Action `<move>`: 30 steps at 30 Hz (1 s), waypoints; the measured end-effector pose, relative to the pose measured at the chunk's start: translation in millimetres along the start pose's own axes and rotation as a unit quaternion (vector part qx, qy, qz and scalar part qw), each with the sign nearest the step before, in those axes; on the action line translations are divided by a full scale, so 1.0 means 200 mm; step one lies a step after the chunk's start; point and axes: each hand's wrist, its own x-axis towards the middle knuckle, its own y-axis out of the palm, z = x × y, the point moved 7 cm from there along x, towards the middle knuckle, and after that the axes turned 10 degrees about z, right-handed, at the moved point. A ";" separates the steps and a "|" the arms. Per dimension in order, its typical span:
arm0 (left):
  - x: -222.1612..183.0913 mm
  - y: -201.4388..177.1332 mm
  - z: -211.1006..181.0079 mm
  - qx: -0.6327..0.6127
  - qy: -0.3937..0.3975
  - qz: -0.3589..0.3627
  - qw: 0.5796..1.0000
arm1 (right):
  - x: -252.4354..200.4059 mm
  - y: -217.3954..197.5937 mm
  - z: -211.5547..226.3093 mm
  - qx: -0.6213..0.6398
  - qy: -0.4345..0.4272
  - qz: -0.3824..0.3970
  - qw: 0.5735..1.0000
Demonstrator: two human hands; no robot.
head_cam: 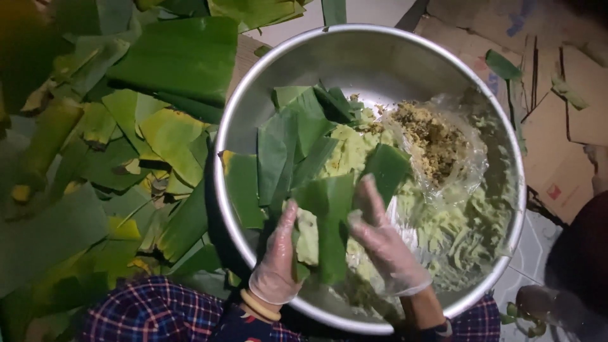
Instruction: Shaping portions of dough into balls and wrapping them in banana leaves.
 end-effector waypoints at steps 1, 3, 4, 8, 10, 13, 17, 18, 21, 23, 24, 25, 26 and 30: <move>-0.02 0.03 0.04 0.003 0.003 -0.002 1.000 | -0.02 -0.07 -0.15 -0.001 -0.004 0.002 1.000; -0.06 0.09 0.13 0.013 -0.014 0.019 1.000 | -0.14 0.00 -0.25 -0.461 -0.332 0.123 0.814; -0.07 0.12 0.14 0.023 -0.012 0.011 1.000 | -0.14 0.10 -0.12 -0.461 -0.342 0.129 0.809; -0.02 0.06 0.30 -0.257 -0.236 -0.147 0.926 | -0.05 0.04 -0.10 0.080 0.077 -0.124 0.986; -0.05 0.15 0.35 -0.540 -0.399 -0.248 0.698 | -0.02 0.02 -0.12 0.076 0.092 -0.125 0.985; -0.03 0.09 0.23 -0.451 -0.504 -0.139 0.723 | 0.01 -0.13 -0.14 -0.107 0.127 -0.159 0.973; -0.01 0.06 0.15 -0.479 -0.545 0.000 0.688 | 0.06 -0.65 -0.14 -0.449 0.168 -0.227 0.848; 0.01 0.08 0.17 -0.621 -0.468 -0.083 0.623 | 0.07 -0.82 -0.17 -0.632 0.204 -0.237 0.709; 0.00 0.09 0.24 -0.528 -0.559 -0.148 0.622 | -0.03 -0.55 0.10 -0.703 0.135 -0.292 0.635; -0.01 0.15 0.29 -0.564 -0.538 -0.185 0.599 | 0.25 -0.75 -0.23 -0.770 0.142 -0.228 0.579; -0.02 0.18 0.32 -0.596 -0.513 -0.223 0.576 | 0.38 -0.83 -0.42 -0.827 0.140 -0.162 0.520; -0.13 0.21 0.37 -0.597 -0.521 -0.216 0.571 | 0.36 -0.56 -0.42 -0.825 0.151 -0.161 0.520; -0.09 0.05 0.35 -0.310 -0.330 -0.138 0.881 | 0.24 -0.16 -0.32 -0.811 -0.103 -0.180 0.546; -0.06 0.01 0.13 0.014 -0.092 -0.044 0.995 | -0.04 0.34 -0.16 -0.715 -0.150 -0.053 0.680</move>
